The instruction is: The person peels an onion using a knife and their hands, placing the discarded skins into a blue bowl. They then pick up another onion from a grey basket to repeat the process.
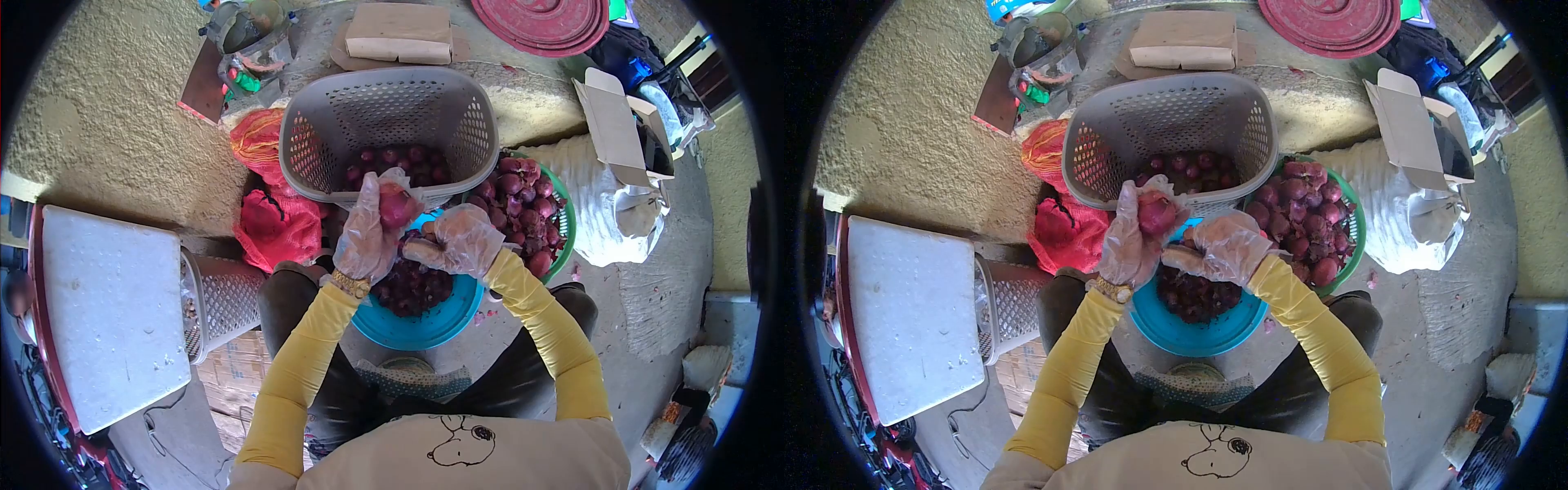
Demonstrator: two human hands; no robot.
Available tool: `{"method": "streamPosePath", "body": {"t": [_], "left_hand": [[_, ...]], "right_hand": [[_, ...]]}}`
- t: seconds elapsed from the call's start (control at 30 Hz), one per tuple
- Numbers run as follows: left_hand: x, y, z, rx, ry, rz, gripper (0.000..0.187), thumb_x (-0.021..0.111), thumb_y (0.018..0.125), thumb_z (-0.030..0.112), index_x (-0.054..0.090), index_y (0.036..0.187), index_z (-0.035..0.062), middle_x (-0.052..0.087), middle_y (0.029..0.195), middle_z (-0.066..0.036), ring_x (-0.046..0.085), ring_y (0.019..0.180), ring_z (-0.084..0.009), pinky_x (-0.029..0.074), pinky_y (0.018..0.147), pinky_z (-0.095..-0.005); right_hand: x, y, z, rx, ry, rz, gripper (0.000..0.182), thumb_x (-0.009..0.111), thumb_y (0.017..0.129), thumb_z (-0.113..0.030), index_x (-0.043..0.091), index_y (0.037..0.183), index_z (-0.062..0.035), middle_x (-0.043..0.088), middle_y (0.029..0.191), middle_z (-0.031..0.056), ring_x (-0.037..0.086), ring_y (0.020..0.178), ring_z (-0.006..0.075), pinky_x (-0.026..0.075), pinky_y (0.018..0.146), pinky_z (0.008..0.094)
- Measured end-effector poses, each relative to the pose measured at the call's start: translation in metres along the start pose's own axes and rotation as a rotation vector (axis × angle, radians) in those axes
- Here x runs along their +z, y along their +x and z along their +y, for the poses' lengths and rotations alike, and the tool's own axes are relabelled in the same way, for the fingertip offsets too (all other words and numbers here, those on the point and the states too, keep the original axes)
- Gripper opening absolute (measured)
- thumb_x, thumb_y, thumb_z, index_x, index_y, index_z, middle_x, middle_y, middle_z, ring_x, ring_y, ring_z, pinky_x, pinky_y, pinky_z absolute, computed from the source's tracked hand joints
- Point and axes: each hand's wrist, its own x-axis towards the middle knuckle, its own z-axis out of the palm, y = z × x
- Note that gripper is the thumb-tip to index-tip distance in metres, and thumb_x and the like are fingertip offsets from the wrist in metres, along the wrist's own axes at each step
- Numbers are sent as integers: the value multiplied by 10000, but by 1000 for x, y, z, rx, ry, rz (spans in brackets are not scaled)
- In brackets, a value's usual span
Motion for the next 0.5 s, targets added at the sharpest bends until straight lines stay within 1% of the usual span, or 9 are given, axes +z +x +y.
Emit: {"method": "streamPosePath", "body": {"t": [0.07, 0.1, 0.17, 0.23, 0.33, 0.4, 0.43, 0.47, 0.5], "left_hand": [[-2, 2, 3, -4, -40, -13, 535, 508, 1047, 527, 600, 1267, 48, 654, 1152, -108, 626, 1185, -285, 520, 1058, -503], [-1, 2, 6, -9, -78, -27, 530, 507, 1047, 527, 592, 1264, 50, 641, 1159, -113, 618, 1202, -306, 518, 1061, -525], [2, 2, 9, -6, -86, -55, 536, 509, 1046, 527, 579, 1274, 47, 632, 1185, -122, 618, 1204, -319, 520, 1059, -523], [3, 0, 12, -3, -96, -82, 541, 511, 1044, 527, 566, 1284, 45, 623, 1211, -130, 617, 1206, -331, 522, 1057, -522], [3, -2, 15, -42, -113, -84, 485, 516, 1061, 474, 548, 1296, 51, 613, 1234, -137, 608, 1229, -334, 526, 1051, -523], [5, -2, 18, -56, -59, 3, 420, 521, 1074, 392, 561, 1294, 36, 614, 1241, -138, 607, 1235, -339, 524, 1057, -515], [4, -1, 18, -56, -59, 3, 420, 521, 1074, 392, 561, 1294, 36, 614, 1241, -138, 607, 1235, -339, 524, 1057, -515], [2, -1, 17, -32, -59, -54, 415, 536, 1066, 396, 568, 1281, 43, 610, 1240, -113, 611, 1215, -309, 522, 1053, -485], [0, 0, 16, -6, -59, -112, 411, 552, 1059, 401, 576, 1269, 49, 607, 1239, -87, 615, 1195, -279, 520, 1048, -455]], "right_hand": [[-6, 1, -6, -44, -114, -105, 479, 716, 874, -580, 761, 849, -104, 639, 642, 136, 648, 595, 330, 460, 546, 468], [-4, 0, -5, -46, -114, -105, 479, 716, 874, -580, 761, 849, -104, 639, 642, 136, 648, 595, 330, 460, 546, 468], [2, -2, 0, -63, -177, -101, 518, 705, 856, -630, 757, 855, -115, 617, 626, 129, 640, 588, 328, 452, 539, 459], [-1, 0, 2, -45, -119, -107, 529, 703, 852, -640, 750, 850, -112, 619, 630, 127, 641, 596, 329, 456, 550, 461], [11, -2, 11, -2, -55, -96, 558, 706, 830, -669, 736, 828, -111, 623, 635, 120, 648, 617, 327, 466, 574, 458], [12, -3, 10, 24, -48, -78, 576, 711, 812, -688, 729, 812, -113, 626, 636, 116, 654, 629, 324, 471, 587, 455], [5, -1, 4, 56, -111, -83, 592, 727, 779, -707, 732, 814, -117, 636, 641, 109, 664, 644, 319, 483, 596, 448], [0, 0, 0, 88, -173, -89, 609, 742, 747, -727, 734, 816, -121, 645, 646, 102, 675, 659, 315, 495, 605, 442], [-2, 1, 0, 88, -173, -89, 609, 742, 747, -727, 734, 816, -121, 645, 646, 102, 675, 659, 315, 495, 605, 442]]}}
